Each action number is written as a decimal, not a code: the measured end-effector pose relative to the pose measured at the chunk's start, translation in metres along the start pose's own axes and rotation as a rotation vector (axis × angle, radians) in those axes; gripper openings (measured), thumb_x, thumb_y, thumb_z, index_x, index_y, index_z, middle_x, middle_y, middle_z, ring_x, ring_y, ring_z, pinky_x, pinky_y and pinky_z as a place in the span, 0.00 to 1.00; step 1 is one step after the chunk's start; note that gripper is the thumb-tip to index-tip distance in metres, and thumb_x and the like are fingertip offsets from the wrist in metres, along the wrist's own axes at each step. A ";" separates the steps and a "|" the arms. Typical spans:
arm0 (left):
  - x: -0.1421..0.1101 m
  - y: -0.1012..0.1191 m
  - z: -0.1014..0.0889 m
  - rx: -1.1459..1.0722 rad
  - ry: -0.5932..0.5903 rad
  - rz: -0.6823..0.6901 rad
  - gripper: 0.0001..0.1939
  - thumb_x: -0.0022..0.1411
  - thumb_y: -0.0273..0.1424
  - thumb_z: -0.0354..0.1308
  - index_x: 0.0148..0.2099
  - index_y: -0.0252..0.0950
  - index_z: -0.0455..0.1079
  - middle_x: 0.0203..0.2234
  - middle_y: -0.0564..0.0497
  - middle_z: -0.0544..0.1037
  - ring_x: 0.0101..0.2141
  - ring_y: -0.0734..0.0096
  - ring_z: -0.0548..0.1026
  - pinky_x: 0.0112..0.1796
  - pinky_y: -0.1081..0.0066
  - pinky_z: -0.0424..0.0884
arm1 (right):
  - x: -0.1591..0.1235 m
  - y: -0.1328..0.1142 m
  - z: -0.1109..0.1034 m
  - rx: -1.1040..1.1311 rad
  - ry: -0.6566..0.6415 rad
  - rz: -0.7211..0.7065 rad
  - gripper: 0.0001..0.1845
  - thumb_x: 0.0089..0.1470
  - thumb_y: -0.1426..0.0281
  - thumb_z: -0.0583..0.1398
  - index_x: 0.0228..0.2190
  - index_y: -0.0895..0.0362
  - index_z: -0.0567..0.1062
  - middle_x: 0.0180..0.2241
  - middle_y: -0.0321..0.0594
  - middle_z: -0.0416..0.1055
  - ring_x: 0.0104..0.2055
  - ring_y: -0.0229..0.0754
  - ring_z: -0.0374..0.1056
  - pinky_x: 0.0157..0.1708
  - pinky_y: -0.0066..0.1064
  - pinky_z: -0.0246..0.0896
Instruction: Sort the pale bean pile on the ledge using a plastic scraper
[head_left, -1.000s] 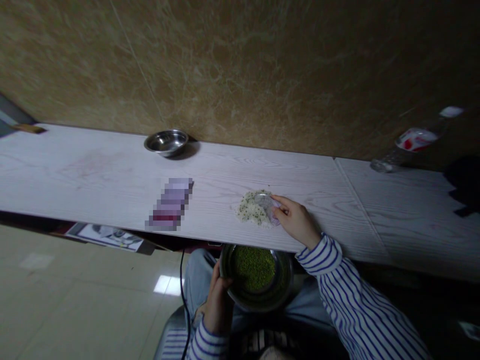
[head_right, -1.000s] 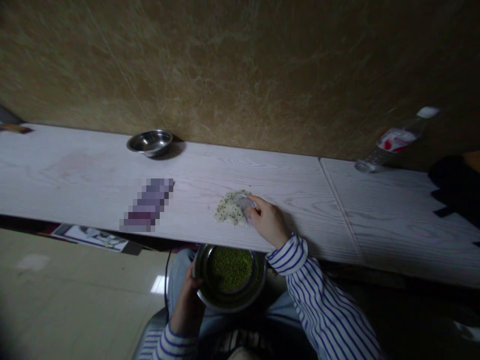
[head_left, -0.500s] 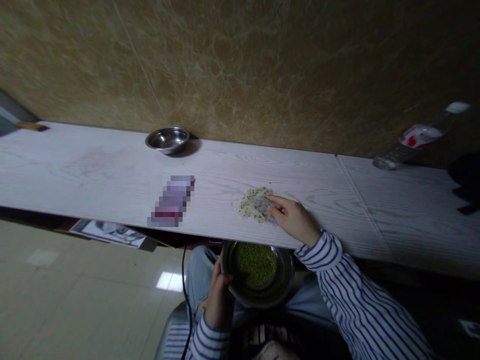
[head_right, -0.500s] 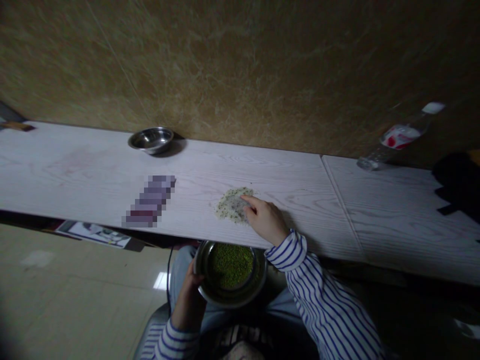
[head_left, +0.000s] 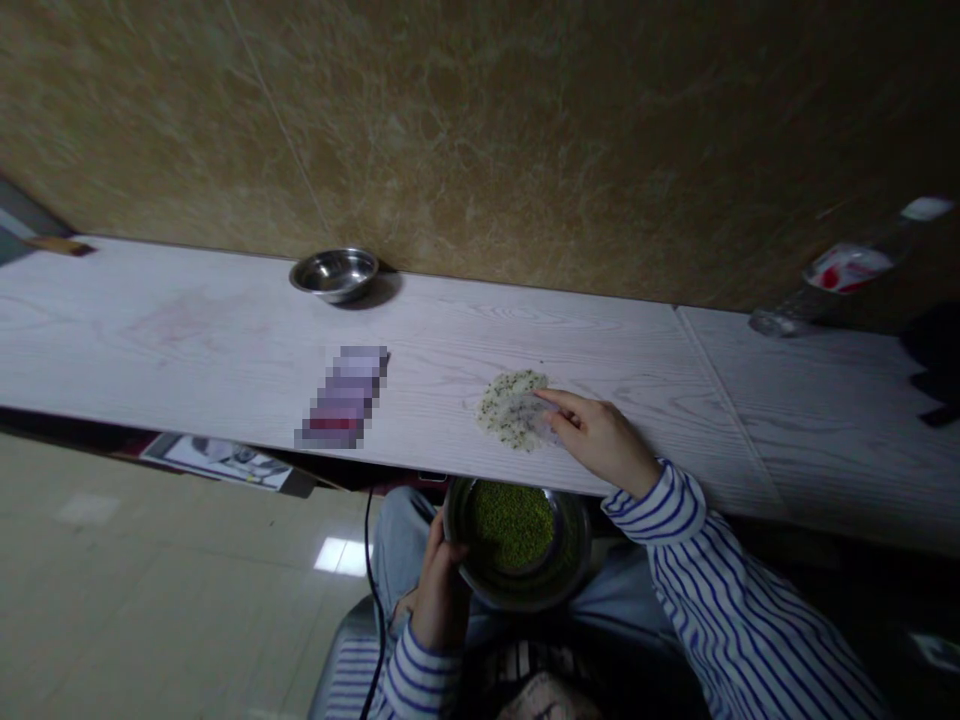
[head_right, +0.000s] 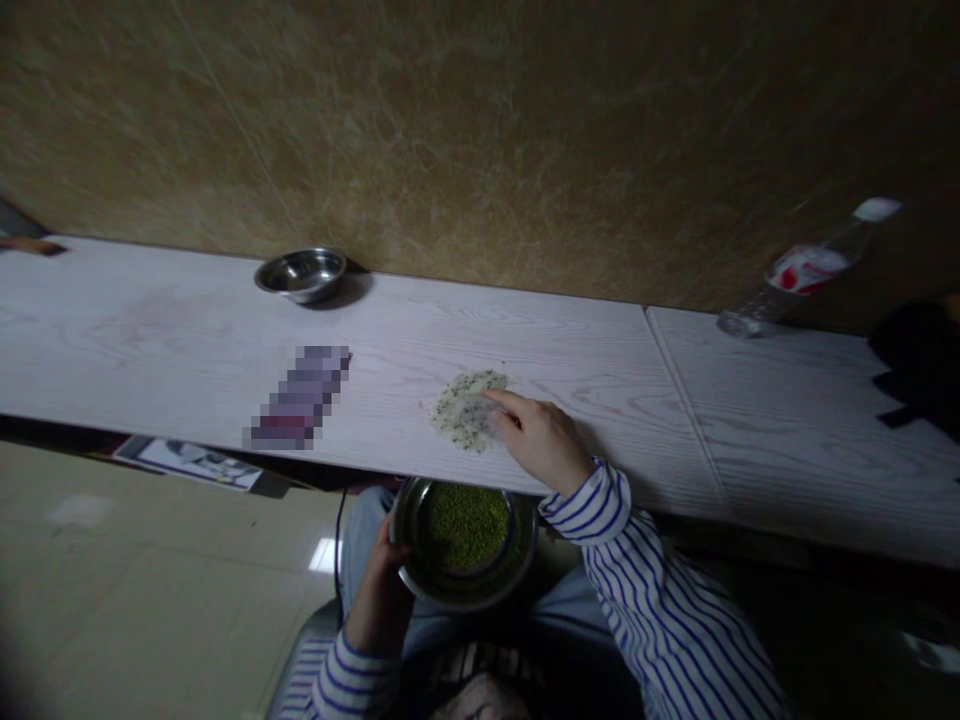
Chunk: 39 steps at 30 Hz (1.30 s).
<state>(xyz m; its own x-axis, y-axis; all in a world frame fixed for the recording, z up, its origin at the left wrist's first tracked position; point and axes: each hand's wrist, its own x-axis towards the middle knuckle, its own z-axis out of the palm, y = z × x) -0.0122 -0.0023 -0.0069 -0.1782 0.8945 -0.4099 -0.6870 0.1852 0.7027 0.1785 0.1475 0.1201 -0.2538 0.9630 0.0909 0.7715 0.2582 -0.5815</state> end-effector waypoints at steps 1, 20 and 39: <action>0.000 0.000 0.000 0.003 -0.004 -0.002 0.28 0.54 0.31 0.62 0.58 0.43 0.76 0.57 0.45 0.79 0.62 0.44 0.70 0.58 0.53 0.68 | 0.000 0.001 -0.001 -0.017 0.013 0.004 0.22 0.61 0.69 0.58 0.55 0.50 0.80 0.34 0.41 0.83 0.24 0.40 0.69 0.29 0.32 0.65; -0.003 0.004 0.009 0.011 0.048 0.006 0.29 0.49 0.32 0.63 0.56 0.40 0.76 0.53 0.47 0.82 0.61 0.43 0.70 0.59 0.53 0.66 | -0.014 -0.009 0.002 -0.051 -0.062 -0.093 0.20 0.63 0.71 0.58 0.54 0.50 0.80 0.39 0.39 0.85 0.22 0.36 0.70 0.30 0.31 0.71; -0.004 0.006 0.012 -0.033 0.108 -0.078 0.24 0.43 0.31 0.67 0.46 0.47 0.79 0.48 0.52 0.83 0.58 0.47 0.71 0.56 0.56 0.67 | -0.041 0.018 -0.019 -0.145 -0.002 -0.190 0.18 0.63 0.74 0.58 0.52 0.57 0.81 0.48 0.45 0.82 0.44 0.46 0.81 0.48 0.37 0.77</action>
<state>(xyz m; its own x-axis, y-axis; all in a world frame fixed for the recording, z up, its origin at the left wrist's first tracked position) -0.0071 0.0004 0.0053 -0.1966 0.8288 -0.5238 -0.7244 0.2372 0.6473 0.2141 0.1145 0.1214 -0.4033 0.8960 0.1860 0.7857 0.4432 -0.4316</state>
